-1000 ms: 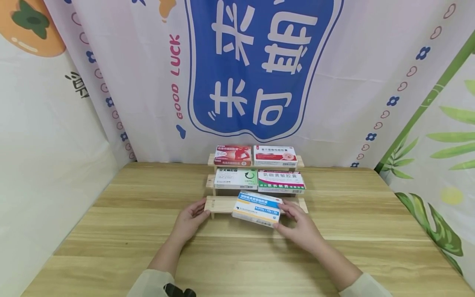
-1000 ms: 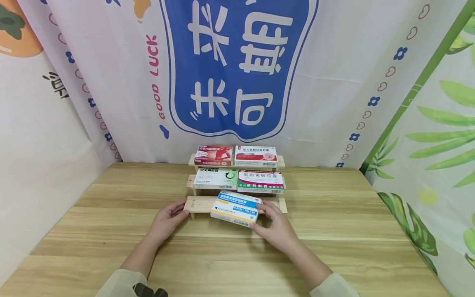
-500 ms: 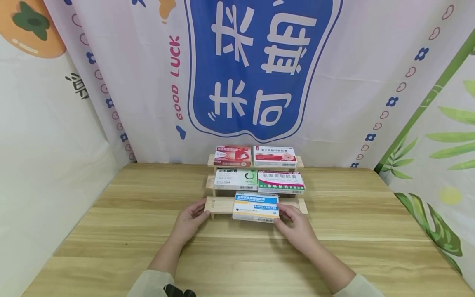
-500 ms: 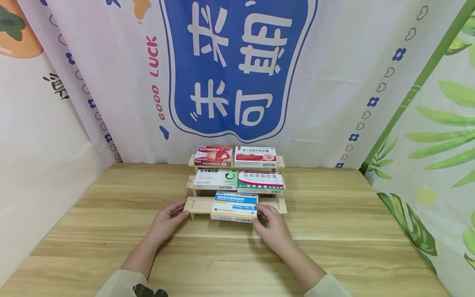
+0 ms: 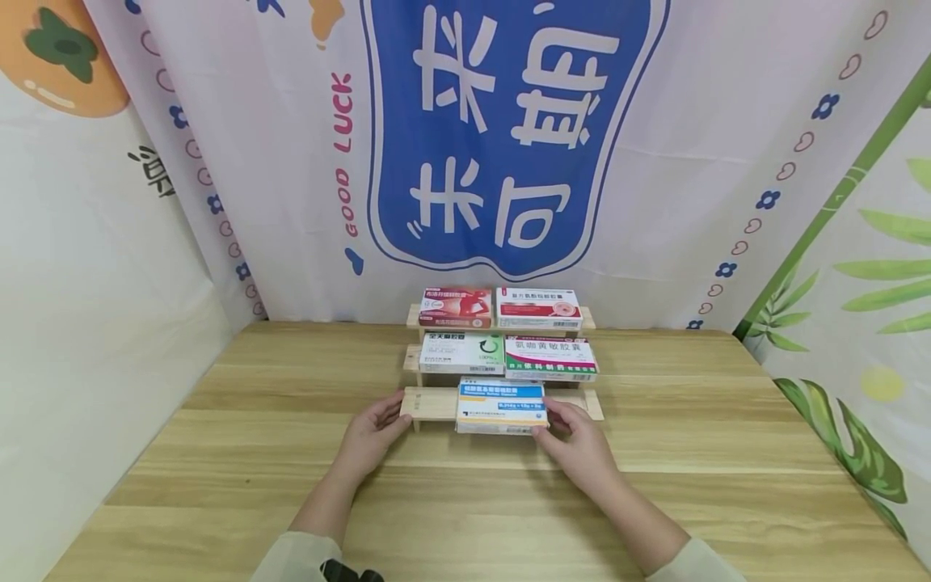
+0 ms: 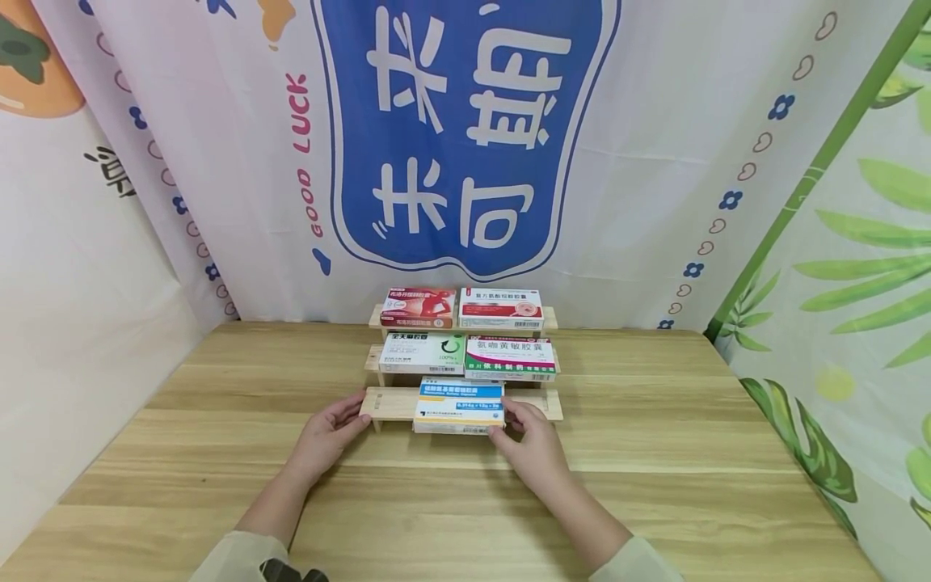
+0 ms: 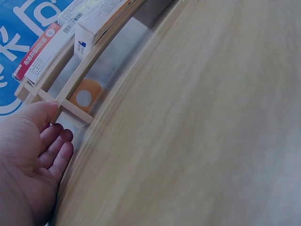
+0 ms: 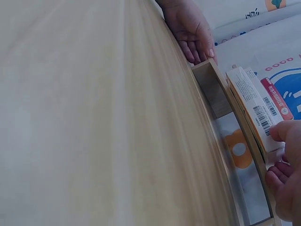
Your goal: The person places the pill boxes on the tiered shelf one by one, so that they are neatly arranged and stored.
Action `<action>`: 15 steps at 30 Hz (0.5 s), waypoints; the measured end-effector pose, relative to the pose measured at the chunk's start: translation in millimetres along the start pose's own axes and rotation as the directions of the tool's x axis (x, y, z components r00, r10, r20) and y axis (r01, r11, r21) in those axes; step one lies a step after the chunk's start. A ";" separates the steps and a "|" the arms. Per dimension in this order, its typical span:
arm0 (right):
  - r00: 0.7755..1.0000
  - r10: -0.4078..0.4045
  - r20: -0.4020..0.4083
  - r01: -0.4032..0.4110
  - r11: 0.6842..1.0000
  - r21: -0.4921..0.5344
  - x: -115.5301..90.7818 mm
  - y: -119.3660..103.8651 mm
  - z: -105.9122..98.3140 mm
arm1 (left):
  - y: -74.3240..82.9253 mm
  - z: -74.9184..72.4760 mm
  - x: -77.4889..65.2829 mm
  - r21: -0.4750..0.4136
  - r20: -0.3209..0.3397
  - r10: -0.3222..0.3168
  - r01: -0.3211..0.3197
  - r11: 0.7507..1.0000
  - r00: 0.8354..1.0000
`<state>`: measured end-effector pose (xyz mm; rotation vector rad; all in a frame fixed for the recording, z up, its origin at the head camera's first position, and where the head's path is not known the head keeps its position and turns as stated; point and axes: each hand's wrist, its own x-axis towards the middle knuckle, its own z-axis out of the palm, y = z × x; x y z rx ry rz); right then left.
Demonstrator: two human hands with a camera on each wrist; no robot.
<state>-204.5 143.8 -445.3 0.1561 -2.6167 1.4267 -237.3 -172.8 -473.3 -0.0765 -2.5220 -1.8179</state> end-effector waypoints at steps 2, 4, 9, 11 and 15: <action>1.000 0.004 -0.009 -0.004 1.000 0.006 0.7 0.2 1.0 | 0.7 0.1 -0.4 0.001 0.000 -0.001 0.001 1.000 1.000; 1.000 0.000 -0.016 0.000 1.000 0.010 1.0 0.3 1.5 | 1.1 0.2 -0.7 0.001 0.000 -0.003 0.003 1.000 1.000; 1.000 0.000 -0.019 0.000 1.000 0.015 0.7 0.5 1.8 | 1.1 0.2 -1.3 0.007 0.001 -0.007 0.007 1.000 1.000; 1.000 0.001 -0.018 -0.001 1.000 0.021 -0.3 0.0 1.1 | 1.1 0.2 -1.4 0.008 0.001 -0.007 0.007 1.000 1.000; 1.000 0.012 -0.025 -0.011 0.999 0.031 -2.0 -1.2 -3.0 | 1.8 0.4 -1.6 0.001 0.001 -0.006 0.006 1.000 1.000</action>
